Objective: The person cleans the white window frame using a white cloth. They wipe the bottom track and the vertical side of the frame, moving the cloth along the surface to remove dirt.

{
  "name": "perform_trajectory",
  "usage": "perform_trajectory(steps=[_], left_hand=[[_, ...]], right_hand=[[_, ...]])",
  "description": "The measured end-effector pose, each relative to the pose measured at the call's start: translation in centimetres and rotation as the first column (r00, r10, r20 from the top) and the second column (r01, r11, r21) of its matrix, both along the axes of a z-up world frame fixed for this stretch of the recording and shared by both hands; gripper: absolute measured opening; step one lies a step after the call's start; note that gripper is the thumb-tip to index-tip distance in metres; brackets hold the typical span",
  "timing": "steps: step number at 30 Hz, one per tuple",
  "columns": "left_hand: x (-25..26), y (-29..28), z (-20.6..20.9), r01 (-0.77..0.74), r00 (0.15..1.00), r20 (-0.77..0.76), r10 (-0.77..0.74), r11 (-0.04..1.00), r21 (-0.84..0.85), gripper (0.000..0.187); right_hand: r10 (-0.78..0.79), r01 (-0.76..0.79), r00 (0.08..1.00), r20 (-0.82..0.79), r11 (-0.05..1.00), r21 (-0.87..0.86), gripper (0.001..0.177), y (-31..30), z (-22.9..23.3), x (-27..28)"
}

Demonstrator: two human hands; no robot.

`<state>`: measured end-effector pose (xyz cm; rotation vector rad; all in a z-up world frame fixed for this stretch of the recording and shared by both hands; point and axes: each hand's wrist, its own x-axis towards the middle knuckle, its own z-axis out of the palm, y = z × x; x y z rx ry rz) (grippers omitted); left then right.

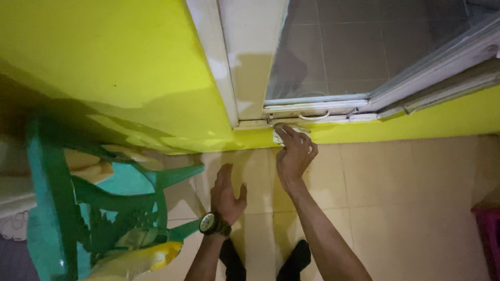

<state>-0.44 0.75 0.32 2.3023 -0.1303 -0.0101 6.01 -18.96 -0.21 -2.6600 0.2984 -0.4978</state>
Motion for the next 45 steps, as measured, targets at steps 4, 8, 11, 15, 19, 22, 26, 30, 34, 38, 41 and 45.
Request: perform_trajectory(steps=[4,8,11,15,19,22,26,30,34,38,41,45], left_hand=[[0.3,0.1,-0.4,0.004,0.998,0.062,-0.004,1.0,0.005,0.066],[0.6,0.1,-0.1,-0.018,0.998,0.064,0.023,0.998,-0.064,0.063],[0.4,0.6,0.2,-0.042,0.999,0.018,0.044,0.996,-0.073,0.064],[0.1,1.4,-0.3,-0.039,0.994,0.1,0.046,0.997,-0.07,0.064],[0.0,2.1,-0.6,-0.028,0.995,0.094,0.033,0.998,-0.052,0.066],[0.0,2.2,-0.3,-0.044,0.998,0.041,0.046,0.997,-0.065,0.065],[0.2,1.7,0.0,-0.05,0.998,-0.043,0.048,0.998,-0.049,0.066],[0.4,0.6,0.2,-0.009,1.0,-0.023,0.007,0.998,-0.064,0.066],[0.8,-1.3,0.5,-0.008,1.0,-0.001,0.008,0.999,-0.038,0.065],[0.9,-2.5,0.3,0.018,0.999,0.049,-0.017,1.0,-0.022,0.067],[1.1,-3.4,0.0,0.034,0.997,0.071,-0.03,0.998,-0.059,0.065],[1.4,-4.9,-0.1,0.032,0.997,0.068,-0.031,0.999,-0.009,0.066]], right_hand=[[0.034,-0.034,0.999,-0.01,0.999,-0.028,0.063,-1.1,0.1,0.0],[0.023,-0.022,1.0,0.009,0.999,-0.027,0.06,-0.7,0.4,-0.1],[0.075,-0.074,0.997,0.034,0.996,-0.045,0.06,1.7,0.0,0.1],[0.17,-0.17,0.985,-0.005,0.985,-0.01,0.05,6.5,-0.8,0.8],[0.17,-0.169,0.985,0.003,0.982,-0.087,0.06,8.1,-0.1,0.8],[0.157,-0.158,0.987,-0.036,0.986,-0.059,0.063,6.3,0.2,0.6],[0.126,-0.131,0.991,-0.039,0.974,-0.187,0.059,2.2,-0.2,0.7],[0.1,-0.105,0.994,-0.039,0.979,-0.172,0.058,-2.5,0.3,0.2],[0.064,-0.061,0.998,0.007,0.976,-0.208,0.054,-6.9,0.3,-0.4],[-0.02,0.015,1.0,-0.016,0.97,-0.243,0.05,-11.5,-0.2,-0.5],[-0.049,0.047,0.999,-0.001,0.969,-0.241,0.052,-15.4,0.1,-0.7],[-0.145,0.143,0.989,0.011,0.964,-0.224,0.053,-19.9,1.1,-1.0]])
